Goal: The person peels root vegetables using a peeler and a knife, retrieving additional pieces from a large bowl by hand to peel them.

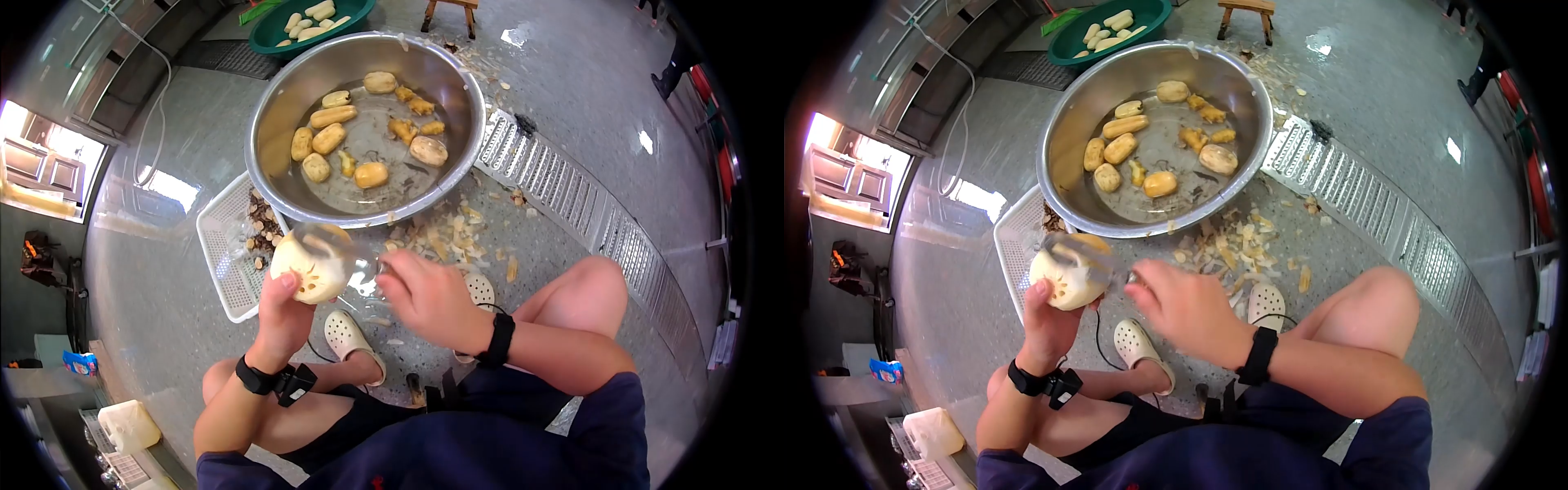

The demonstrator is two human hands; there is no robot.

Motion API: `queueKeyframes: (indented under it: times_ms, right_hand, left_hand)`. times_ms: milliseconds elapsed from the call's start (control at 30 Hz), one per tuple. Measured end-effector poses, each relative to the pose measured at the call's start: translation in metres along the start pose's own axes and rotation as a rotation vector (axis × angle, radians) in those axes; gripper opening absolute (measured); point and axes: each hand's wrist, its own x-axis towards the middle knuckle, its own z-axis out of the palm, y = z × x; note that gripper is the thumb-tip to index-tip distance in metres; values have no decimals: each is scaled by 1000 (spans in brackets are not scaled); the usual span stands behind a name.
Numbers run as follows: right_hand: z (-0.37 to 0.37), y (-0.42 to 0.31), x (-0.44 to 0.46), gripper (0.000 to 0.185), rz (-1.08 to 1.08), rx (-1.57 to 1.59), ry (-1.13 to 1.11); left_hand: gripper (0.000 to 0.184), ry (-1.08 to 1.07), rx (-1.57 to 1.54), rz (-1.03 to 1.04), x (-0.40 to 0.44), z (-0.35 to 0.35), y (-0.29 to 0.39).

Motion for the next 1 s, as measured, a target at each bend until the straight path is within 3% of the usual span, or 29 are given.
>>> queueKeyframes:
  times_ms: [67, 467, 733, 867, 900, 1000]
  right_hand:
    - [10, 2, -2, 21, 150, 104, -11]
    - [39, 3, -22, 24, 449, 320, -182]
    - [45, 16, -23, 30, 470, 300, -203]
    - [66, 62, -32, 36, 592, 199, -217]
    - [85, 85, -44, 49, 448, 195, -104]
    - [64, 76, -33, 38, 619, 231, -144]
  left_hand:
    - [77, 92, 17, 24, 3, 7, 4]
    - [92, 180, 9, 28, -3, -6, -19]
    - [97, 259, 208, 26, -4, 1, -24]
    - [108, 26, 97, -51, -14, 17, -22]
    - [111, -20, 49, -62, -15, 23, -17]
    - [113, -94, -143, -146, -12, 28, 5]
